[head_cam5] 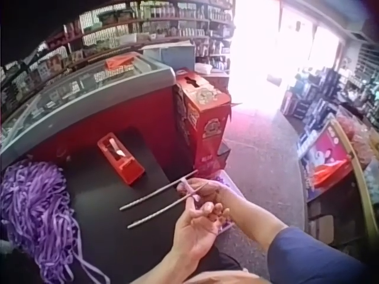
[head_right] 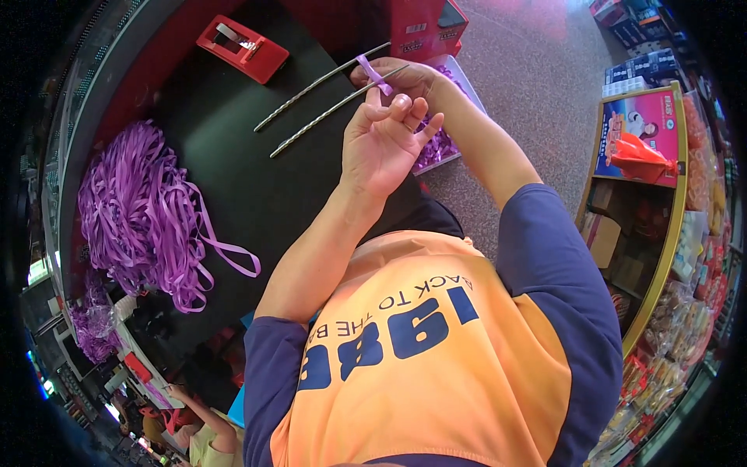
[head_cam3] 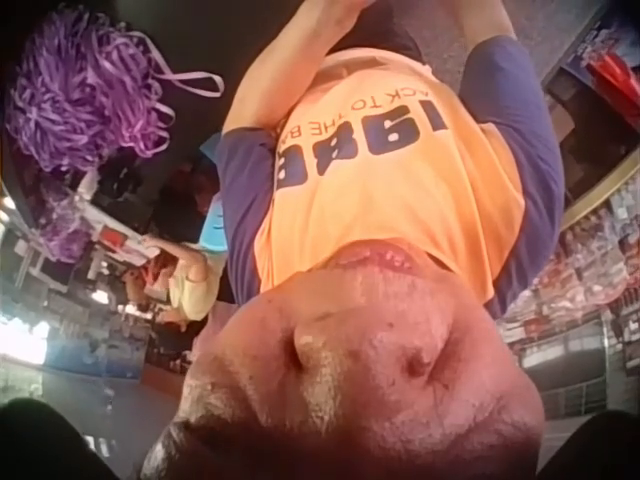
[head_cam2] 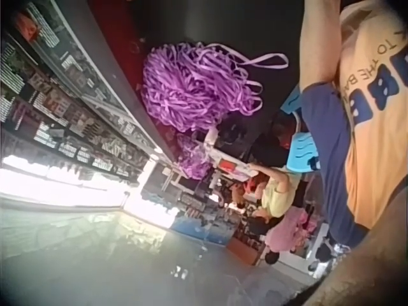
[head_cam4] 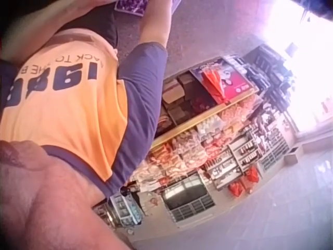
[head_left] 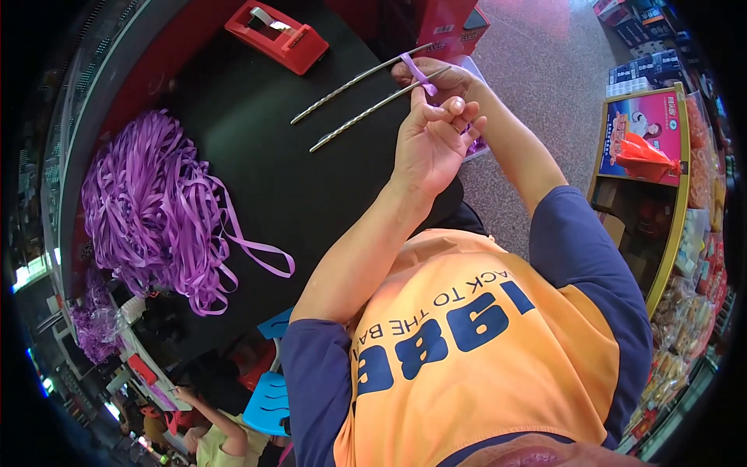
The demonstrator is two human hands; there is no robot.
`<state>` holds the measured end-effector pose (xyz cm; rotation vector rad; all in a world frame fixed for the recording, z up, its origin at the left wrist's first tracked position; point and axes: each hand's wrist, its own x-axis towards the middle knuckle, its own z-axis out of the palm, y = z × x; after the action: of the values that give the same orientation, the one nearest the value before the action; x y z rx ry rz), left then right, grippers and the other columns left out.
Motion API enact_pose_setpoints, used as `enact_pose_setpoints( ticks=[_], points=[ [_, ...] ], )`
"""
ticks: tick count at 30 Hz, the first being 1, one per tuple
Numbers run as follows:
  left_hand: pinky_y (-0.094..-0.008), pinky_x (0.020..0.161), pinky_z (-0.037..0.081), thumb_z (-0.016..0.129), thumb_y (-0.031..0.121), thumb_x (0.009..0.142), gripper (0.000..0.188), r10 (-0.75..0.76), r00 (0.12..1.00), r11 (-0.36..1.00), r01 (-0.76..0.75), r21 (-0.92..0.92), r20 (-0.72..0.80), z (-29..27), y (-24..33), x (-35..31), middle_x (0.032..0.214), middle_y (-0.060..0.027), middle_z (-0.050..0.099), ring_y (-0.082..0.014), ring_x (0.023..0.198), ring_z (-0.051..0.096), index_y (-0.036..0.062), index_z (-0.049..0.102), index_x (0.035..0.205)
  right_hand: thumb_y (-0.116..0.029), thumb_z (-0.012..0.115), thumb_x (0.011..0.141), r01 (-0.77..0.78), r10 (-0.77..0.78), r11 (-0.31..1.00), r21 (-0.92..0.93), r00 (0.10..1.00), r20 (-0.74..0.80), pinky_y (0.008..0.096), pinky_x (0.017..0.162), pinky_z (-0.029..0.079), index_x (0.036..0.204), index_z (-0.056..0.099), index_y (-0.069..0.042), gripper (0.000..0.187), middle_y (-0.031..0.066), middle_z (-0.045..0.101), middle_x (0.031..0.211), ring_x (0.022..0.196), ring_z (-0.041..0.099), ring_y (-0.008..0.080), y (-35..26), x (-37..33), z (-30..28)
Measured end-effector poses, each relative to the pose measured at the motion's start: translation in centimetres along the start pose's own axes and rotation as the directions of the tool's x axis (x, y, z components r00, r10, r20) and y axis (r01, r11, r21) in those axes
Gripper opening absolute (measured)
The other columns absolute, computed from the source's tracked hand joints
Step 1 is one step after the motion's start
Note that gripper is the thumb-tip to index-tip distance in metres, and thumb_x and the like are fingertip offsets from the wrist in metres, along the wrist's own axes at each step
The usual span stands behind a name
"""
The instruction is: Bundling and securing purple ribbons using a metal rod jig and twist ties.
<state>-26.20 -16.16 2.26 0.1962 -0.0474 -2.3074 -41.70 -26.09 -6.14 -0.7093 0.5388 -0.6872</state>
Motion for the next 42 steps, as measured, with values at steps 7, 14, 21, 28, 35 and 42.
enact_pose_setpoints(
  ticks=[7, 14, 21, 28, 35, 42],
  points=[
    [-0.0503, 0.099, 0.037, 0.052, 0.004, 0.079, 0.06, 0.004, 1.0, 1.0, -0.003, 0.022, -0.002, 0.3, 0.0, 0.0, 0.078, -0.0005, 0.058, -0.021, 0.094, 0.06, 0.0223, 0.029, 0.131, -0.022, 0.069, 0.082, -0.252, -0.259, 0.506, -0.825, 0.868, -0.424, 0.0234, 0.067, 0.046, 0.098, 0.066, -0.005, 0.024, 0.0016, 0.062, 0.093, 0.078, 0.057, 0.0091, -7.2, -5.2, 2.6],
    [-0.0469, 0.097, 0.036, 0.049, 0.004, 0.078, 0.067, -0.009, 1.0, 0.999, 0.009, -0.032, -0.004, 0.1, 0.2, -0.1, 0.082, -0.0023, 0.059, -0.0214, 0.093, 0.06, 0.0263, 0.023, 0.136, -0.007, 0.066, 0.078, 0.207, -0.4, -0.456, -0.866, 0.821, 0.407, 0.0285, 0.075, 0.052, 0.101, 0.067, -0.01, 0.024, 0.0064, 0.057, 0.096, 0.09, 0.059, 0.0216, -8.2, -3.9, 8.7],
    [-0.0462, 0.097, 0.036, 0.049, 0.004, 0.078, 0.064, -0.008, 1.0, 1.0, 0.008, -0.006, -0.009, 0.5, 0.1, -0.2, 0.082, -0.0021, 0.059, -0.0215, 0.093, 0.06, 0.0253, 0.024, 0.133, -0.01, 0.068, 0.073, 0.234, -0.192, -0.66, -0.714, 0.866, 0.461, 0.0306, 0.077, 0.052, 0.09, 0.066, -0.012, 0.017, 0.0039, 0.058, 0.097, 0.098, 0.058, 0.0216, -8.7, -2.9, 7.8],
    [-0.0495, 0.098, 0.038, 0.052, 0.004, 0.078, 0.067, -0.007, 1.0, 1.0, 0.007, 0.02, -0.01, 0.1, 0.2, 0.0, 0.079, -0.0007, 0.056, -0.0199, 0.092, 0.059, 0.0253, 0.025, 0.136, -0.011, 0.069, 0.07, 0.275, -0.399, -0.589, -0.76, 0.719, 0.57, 0.0305, 0.083, 0.049, 0.093, 0.069, -0.011, 0.024, 0.0036, 0.061, 0.101, 0.095, 0.056, 0.0216, -7.1, -4.0, 5.1],
    [-0.0499, 0.098, 0.039, 0.051, 0.004, 0.078, 0.06, 0.004, 1.0, 1.0, -0.004, 0.0, -0.006, 0.0, 0.3, -0.1, 0.08, -0.001, 0.056, -0.0203, 0.092, 0.059, 0.0229, 0.03, 0.131, -0.01, 0.067, 0.071, 0.3, -0.399, -0.507, -0.808, 0.749, 0.529, 0.035, 0.089, 0.047, 0.098, 0.071, -0.017, 0.028, 0.0034, 0.061, 0.118, 0.101, 0.054, 0.0243, -6.1, -4.9, 3.4],
    [-0.0497, 0.099, 0.037, 0.049, 0.005, 0.079, 0.053, 0.014, 1.0, 1.0, -0.014, -0.002, 0.025, 0.0, 0.2, -0.1, 0.08, -0.0018, 0.057, -0.0209, 0.094, 0.059, 0.0208, 0.034, 0.127, -0.013, 0.062, 0.074, 0.071, -0.533, -0.562, -0.824, 0.73, 0.427, 0.0355, 0.097, 0.042, 0.104, 0.071, -0.02, 0.032, 0.0008, 0.055, 0.13, 0.111, 0.051, 0.0247, -4.7, -6.3, 6.1]
  ],
)
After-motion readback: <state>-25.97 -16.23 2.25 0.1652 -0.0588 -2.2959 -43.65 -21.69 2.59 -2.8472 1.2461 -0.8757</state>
